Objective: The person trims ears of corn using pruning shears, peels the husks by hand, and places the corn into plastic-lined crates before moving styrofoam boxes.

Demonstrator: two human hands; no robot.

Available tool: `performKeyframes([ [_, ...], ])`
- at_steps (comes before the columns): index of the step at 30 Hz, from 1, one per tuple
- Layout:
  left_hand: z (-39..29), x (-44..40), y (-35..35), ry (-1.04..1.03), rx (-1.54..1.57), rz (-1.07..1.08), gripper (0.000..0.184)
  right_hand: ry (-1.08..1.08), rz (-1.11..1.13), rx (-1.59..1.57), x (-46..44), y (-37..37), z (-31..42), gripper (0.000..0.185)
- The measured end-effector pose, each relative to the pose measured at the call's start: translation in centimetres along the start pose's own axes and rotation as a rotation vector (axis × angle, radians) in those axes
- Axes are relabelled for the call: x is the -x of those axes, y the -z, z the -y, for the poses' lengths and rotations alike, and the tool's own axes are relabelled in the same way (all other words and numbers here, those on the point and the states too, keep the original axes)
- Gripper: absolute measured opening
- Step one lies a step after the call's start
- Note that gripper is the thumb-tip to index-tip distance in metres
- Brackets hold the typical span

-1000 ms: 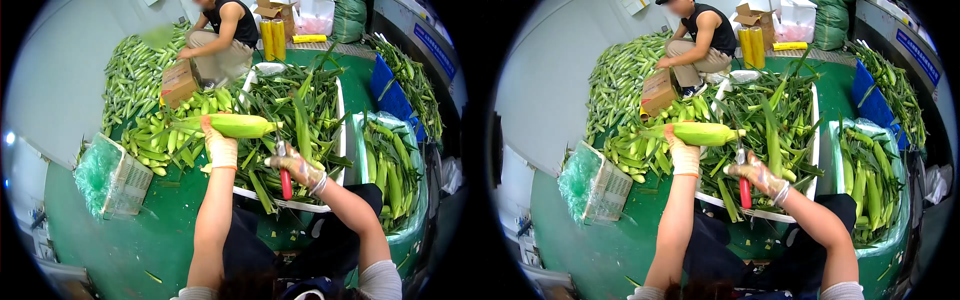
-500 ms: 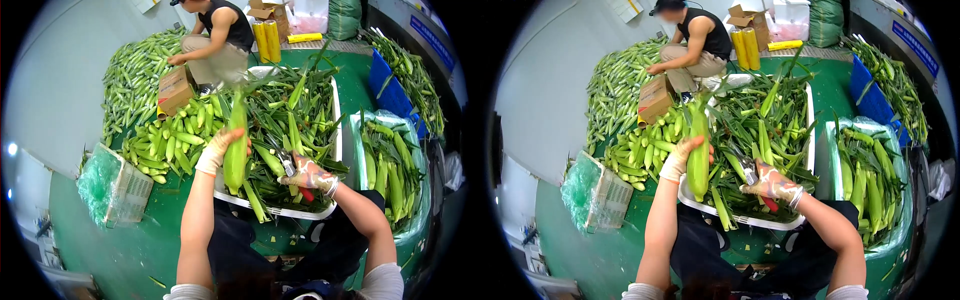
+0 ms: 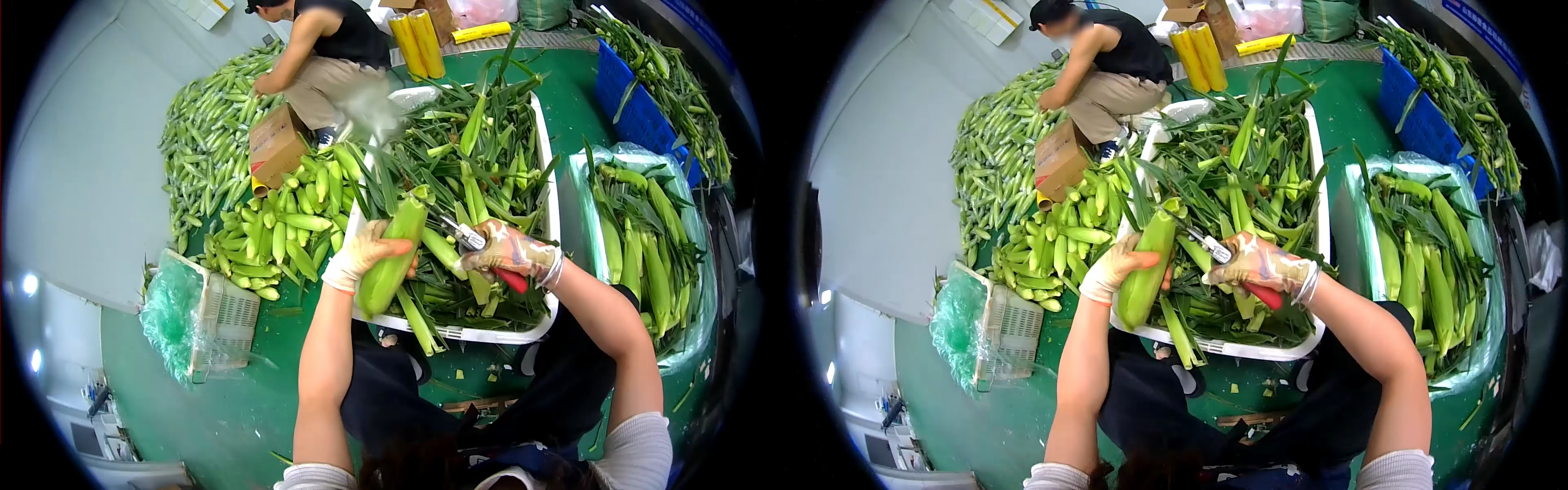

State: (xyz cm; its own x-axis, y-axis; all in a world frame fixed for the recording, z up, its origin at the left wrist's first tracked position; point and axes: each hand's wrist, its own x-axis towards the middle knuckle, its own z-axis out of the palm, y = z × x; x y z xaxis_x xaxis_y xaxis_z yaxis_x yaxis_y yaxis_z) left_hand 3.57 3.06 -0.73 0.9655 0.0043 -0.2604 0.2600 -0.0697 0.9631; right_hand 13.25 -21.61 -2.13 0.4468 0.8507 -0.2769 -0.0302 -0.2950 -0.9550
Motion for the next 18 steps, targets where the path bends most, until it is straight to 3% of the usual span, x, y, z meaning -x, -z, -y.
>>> performKeyframes([
  [2,0.2,0.7,-0.3,0.027,0.475,0.314,0.061,0.010,-0.017,-0.123,0.2,-0.4,0.0,0.028],
  [3,0.3,1.3,-1.0,-0.039,0.580,0.322,0.061,0.014,-0.042,-0.147,0.3,-0.4,-0.2,0.027],
  [5,1.5,1.6,-0.9,-0.138,0.776,0.573,0.062,-0.085,-0.270,-0.438,-0.2,0.2,-0.4,0.029],
  [7,2.4,2.6,-1.2,-0.164,0.779,0.537,0.064,-0.072,-0.206,-0.441,-0.5,1.5,-0.7,0.032],
  [8,2.9,2.6,-1.3,-0.162,0.855,0.603,0.063,-0.047,-0.181,-0.248,-0.5,0.9,-0.7,0.035],
  [9,3.2,2.5,-1.6,-0.166,0.933,0.668,0.062,0.089,0.002,-0.116,-1.0,0.6,-1.9,0.039],
  [11,3.2,2.4,-1.9,-0.161,0.960,0.737,0.062,0.084,0.175,0.049,0.4,-0.8,0.6,0.043],
  [15,4.1,2.1,-2.7,-0.105,1.045,0.945,0.066,0.132,0.386,-0.043,1.2,-1.8,2.1,0.041],
  [17,4.6,2.3,-3.4,-0.021,1.069,1.037,0.068,0.194,0.422,-0.104,0.4,-2.1,1.9,0.030],
  [18,4.7,2.8,-3.8,0.035,1.067,0.977,0.070,0.061,0.428,-0.202,0.3,-2.1,2.0,0.029],
])
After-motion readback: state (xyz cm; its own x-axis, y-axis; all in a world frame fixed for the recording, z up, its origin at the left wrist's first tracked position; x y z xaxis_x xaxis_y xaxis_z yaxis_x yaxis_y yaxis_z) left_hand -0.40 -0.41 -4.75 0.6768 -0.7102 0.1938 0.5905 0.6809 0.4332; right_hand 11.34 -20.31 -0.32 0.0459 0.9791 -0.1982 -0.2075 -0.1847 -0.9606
